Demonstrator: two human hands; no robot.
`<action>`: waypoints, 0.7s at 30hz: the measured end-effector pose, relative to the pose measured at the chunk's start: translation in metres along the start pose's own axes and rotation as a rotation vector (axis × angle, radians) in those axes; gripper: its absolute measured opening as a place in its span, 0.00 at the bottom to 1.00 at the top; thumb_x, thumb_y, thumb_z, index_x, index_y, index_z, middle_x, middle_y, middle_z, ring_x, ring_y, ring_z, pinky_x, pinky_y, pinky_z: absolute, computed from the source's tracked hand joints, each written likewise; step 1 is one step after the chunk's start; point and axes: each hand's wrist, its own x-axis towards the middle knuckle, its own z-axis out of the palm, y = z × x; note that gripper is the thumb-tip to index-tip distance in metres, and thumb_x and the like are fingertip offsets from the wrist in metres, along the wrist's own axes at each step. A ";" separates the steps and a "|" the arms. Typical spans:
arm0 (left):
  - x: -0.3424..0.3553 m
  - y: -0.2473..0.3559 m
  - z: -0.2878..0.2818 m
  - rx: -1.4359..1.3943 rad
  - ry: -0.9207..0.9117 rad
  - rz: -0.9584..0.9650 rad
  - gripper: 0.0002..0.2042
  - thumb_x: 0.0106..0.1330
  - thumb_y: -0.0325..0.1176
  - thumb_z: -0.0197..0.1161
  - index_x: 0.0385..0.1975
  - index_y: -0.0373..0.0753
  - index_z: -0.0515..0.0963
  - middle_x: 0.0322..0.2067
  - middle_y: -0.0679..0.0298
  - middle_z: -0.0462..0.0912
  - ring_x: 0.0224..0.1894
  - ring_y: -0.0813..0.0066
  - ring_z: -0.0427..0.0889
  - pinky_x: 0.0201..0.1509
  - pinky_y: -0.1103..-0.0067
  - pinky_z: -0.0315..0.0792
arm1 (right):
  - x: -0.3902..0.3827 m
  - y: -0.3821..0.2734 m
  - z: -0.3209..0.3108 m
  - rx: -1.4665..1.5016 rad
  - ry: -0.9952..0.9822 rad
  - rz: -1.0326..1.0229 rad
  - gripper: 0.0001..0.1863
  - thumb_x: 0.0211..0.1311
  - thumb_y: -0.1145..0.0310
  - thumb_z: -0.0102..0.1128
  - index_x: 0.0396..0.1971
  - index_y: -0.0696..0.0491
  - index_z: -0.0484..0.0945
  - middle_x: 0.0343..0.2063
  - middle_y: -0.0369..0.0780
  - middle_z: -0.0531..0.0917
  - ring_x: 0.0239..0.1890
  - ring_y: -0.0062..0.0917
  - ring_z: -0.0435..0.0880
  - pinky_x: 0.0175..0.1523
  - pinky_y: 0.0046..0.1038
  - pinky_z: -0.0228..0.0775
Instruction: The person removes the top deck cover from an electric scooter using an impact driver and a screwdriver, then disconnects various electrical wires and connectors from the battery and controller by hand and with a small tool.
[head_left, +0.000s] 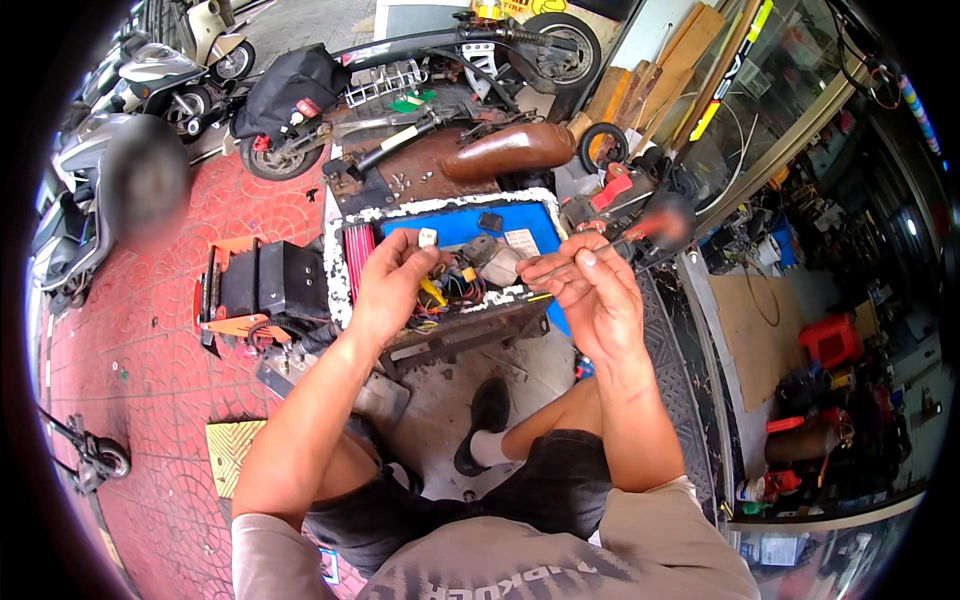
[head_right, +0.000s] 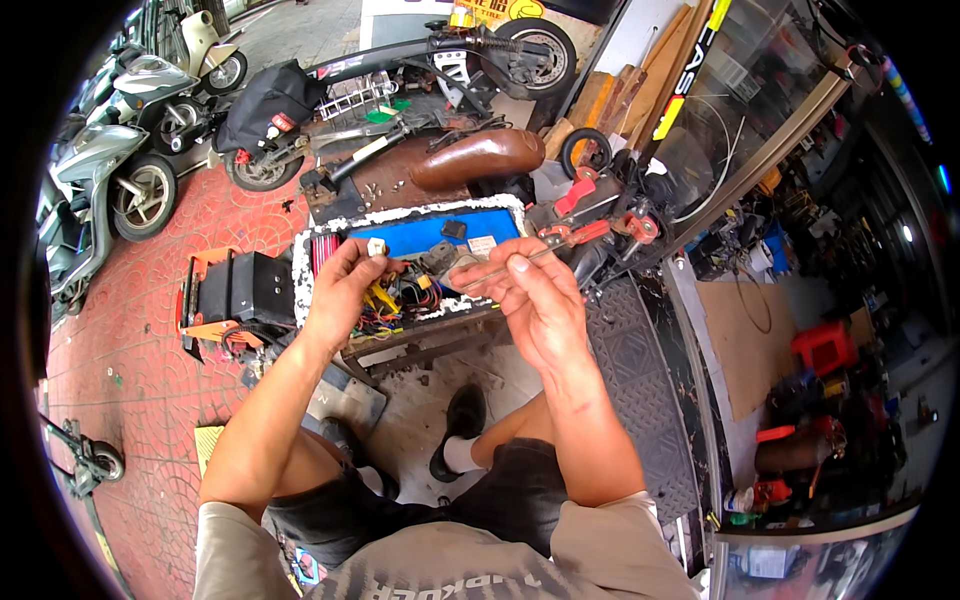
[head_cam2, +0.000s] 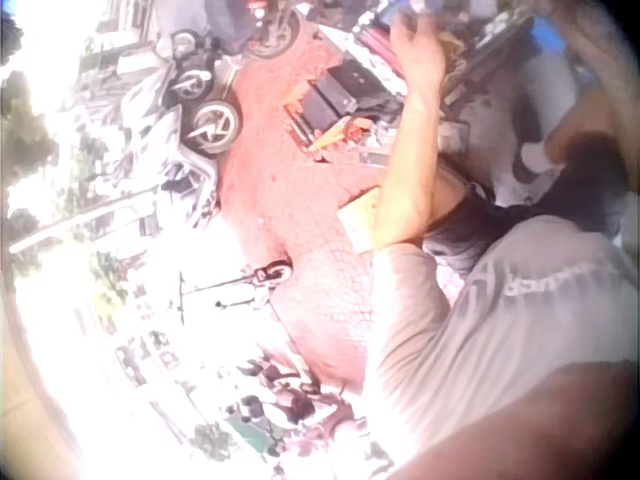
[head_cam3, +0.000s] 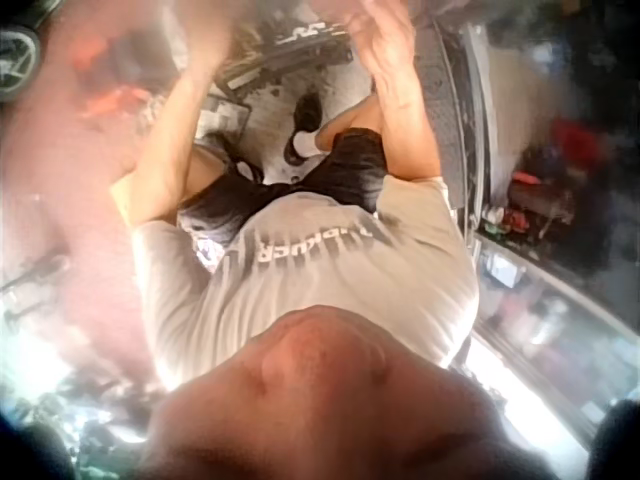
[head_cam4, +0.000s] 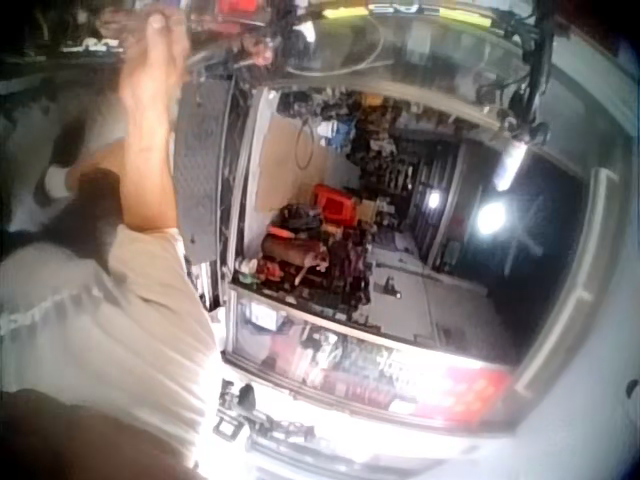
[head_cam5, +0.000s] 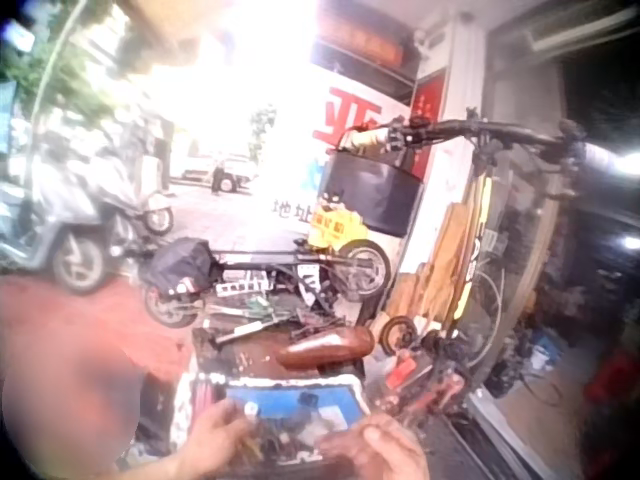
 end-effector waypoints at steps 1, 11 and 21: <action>0.001 -0.002 -0.003 -0.014 -0.008 0.018 0.08 0.78 0.28 0.55 0.50 0.32 0.75 0.43 0.57 0.86 0.49 0.73 0.82 0.61 0.75 0.73 | 0.003 0.004 0.000 0.034 0.012 0.004 0.13 0.78 0.63 0.52 0.50 0.57 0.75 0.40 0.55 0.88 0.50 0.50 0.88 0.59 0.47 0.79; 0.006 -0.002 -0.021 -0.027 -0.094 -0.016 0.08 0.79 0.30 0.56 0.50 0.34 0.76 0.45 0.59 0.85 0.53 0.71 0.84 0.63 0.74 0.72 | 0.023 0.036 -0.023 0.155 0.150 -0.028 0.10 0.77 0.67 0.50 0.49 0.55 0.74 0.34 0.56 0.88 0.51 0.53 0.87 0.62 0.48 0.75; 0.012 -0.006 -0.026 0.004 -0.126 -0.072 0.09 0.79 0.33 0.56 0.49 0.35 0.76 0.44 0.59 0.86 0.53 0.71 0.83 0.62 0.75 0.72 | -0.042 0.045 -0.055 0.214 0.489 -0.005 0.08 0.69 0.71 0.53 0.42 0.56 0.78 0.54 0.60 0.83 0.60 0.51 0.83 0.59 0.45 0.78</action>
